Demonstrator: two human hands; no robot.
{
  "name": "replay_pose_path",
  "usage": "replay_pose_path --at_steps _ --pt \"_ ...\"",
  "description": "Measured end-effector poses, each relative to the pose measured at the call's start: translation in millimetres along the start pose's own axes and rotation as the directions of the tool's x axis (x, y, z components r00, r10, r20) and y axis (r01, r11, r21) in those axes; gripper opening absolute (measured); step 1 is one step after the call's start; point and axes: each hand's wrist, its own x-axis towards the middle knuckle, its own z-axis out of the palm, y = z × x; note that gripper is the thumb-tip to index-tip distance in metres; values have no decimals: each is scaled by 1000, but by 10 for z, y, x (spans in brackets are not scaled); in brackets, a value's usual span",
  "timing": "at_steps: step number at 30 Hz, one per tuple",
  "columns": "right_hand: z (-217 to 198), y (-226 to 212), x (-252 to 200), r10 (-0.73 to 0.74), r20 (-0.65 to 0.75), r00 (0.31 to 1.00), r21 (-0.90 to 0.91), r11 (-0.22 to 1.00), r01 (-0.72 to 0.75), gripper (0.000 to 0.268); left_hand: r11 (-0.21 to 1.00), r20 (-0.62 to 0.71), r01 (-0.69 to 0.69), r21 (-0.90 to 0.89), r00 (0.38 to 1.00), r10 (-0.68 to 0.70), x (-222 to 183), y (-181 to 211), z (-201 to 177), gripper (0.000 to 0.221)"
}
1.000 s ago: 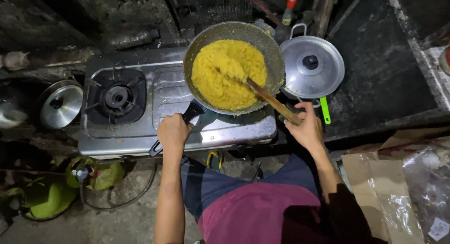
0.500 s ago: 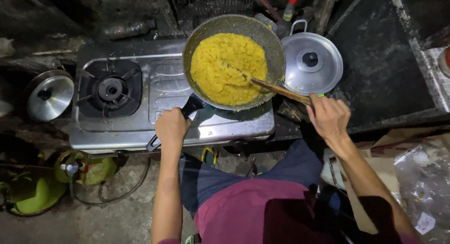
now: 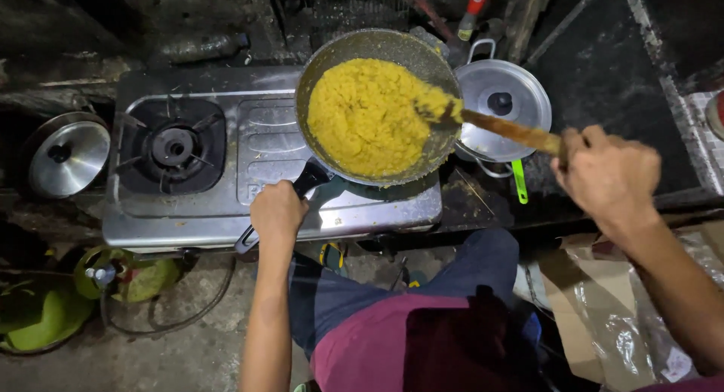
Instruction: Stirring a thick yellow food mixture in a frying pan on a gas stove using a wooden spatula.
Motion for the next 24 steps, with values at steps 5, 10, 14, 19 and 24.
replay_pose_path --at_steps 5,10,14,19,24 --pt "-215 49 248 39 259 965 35 998 -50 37 1000 73 -7 15 997 6 -4 -7 9 37" --pt "455 -262 661 -41 326 944 161 987 -13 24 999 30 -34 16 999 34 36 -69 127 32" --pt "1316 -522 865 -80 51 995 240 968 66 26 1000 124 14 7 992 -15 22 14 -29 26" --pt "1604 -711 1061 18 -261 965 354 932 79 15 996 -27 -25 -90 999 23 -25 26 -96 21" --pt "1713 -752 1064 47 -304 951 382 921 76 25 998 -38 -14 -64 999 12 -33 59 -145 25"
